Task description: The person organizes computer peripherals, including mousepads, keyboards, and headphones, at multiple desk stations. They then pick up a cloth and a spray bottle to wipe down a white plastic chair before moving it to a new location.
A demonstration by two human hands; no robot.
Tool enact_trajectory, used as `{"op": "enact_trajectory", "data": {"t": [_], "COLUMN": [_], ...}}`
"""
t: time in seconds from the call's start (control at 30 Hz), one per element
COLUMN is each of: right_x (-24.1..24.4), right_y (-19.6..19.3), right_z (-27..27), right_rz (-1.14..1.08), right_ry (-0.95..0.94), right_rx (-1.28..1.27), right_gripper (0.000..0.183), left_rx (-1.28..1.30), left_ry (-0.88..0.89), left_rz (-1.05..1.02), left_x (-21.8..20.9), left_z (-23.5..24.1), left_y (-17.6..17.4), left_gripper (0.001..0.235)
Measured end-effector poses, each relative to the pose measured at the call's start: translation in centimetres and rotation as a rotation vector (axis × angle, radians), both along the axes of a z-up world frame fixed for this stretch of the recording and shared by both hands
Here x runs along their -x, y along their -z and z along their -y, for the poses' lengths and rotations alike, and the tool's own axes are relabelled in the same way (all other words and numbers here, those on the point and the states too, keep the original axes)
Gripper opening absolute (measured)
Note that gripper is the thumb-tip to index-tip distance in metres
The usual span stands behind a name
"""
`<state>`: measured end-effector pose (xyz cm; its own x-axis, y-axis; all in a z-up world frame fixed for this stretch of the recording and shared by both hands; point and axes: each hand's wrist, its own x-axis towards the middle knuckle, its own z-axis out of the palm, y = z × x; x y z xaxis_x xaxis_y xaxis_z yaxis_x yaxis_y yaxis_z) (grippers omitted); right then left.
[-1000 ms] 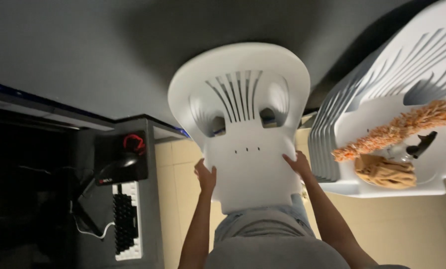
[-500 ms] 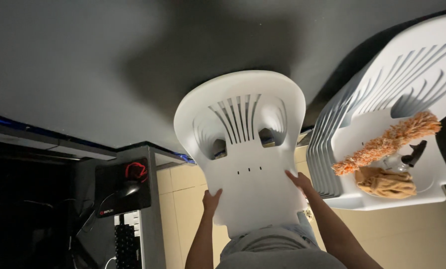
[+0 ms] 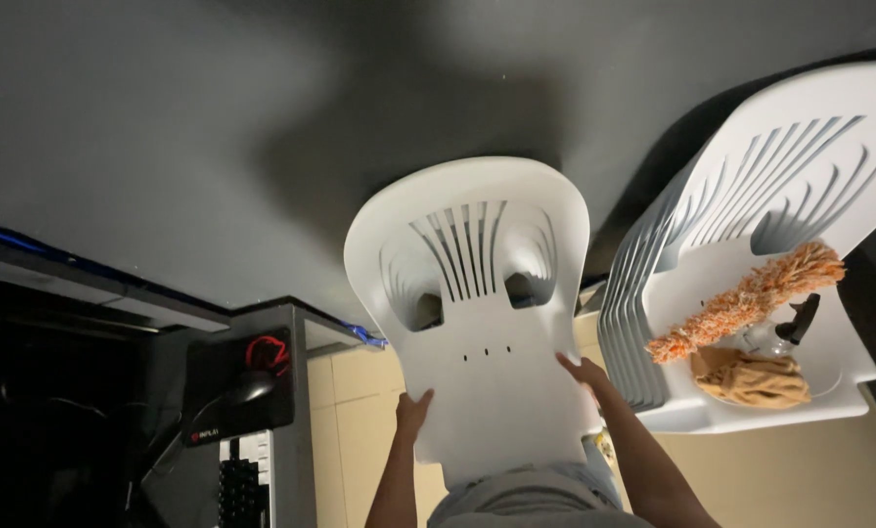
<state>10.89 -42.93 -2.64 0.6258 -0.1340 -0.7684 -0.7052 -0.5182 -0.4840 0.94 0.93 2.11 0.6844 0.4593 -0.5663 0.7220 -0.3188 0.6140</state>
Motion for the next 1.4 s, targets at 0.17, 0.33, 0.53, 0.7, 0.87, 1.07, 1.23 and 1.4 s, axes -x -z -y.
{"op": "enact_trajectory", "data": {"t": [0.17, 0.33, 0.53, 0.7, 0.87, 1.07, 1.23, 1.4], "right_x": [-0.8, -1.5, 0.0, 2.8, 4.8, 6.1, 7.5, 11.6], "right_y": [4.5, 2.6, 1.4, -7.1, -9.6, -11.3, -13.0, -19.2], "right_z": [1.4, 1.0, 1.0, 0.2, 1.3, 1.9, 3.1, 3.2], "right_rz": [0.057, 0.049, 0.17, 0.175, 0.302, 0.369, 0.468, 0.473], "right_ry": [-0.123, -0.245, -0.173, -0.128, -0.123, -0.13, -0.181, -0.07], "right_rx": [0.07, 0.182, 0.174, 0.154, 0.147, 0.123, 0.167, -0.005], "right_gripper": [0.13, 0.127, 0.124, 0.116, 0.113, 0.107, 0.102, 0.091], "left_rx": [-0.023, -0.079, -0.011, -0.069, -0.137, -0.198, -0.155, -0.053], "left_ry": [0.033, 0.07, 0.014, 0.014, 0.04, 0.004, -0.052, -0.105], "left_rz": [0.03, 0.023, 0.033, 0.097, 0.127, 0.136, 0.182, 0.285], "left_x": [0.1, -0.2, 1.0, 2.7, 4.6, 6.1, 8.3, 12.0], "left_z": [-0.4, -0.6, -0.8, -0.5, 0.4, 0.7, 2.6, 4.7], "left_y": [-0.1, -2.0, -4.8, -5.5, -5.8, -7.0, -10.7, -14.6], "left_gripper": [0.084, 0.084, 0.08, 0.081, 0.083, 0.092, 0.09, 0.076]}}
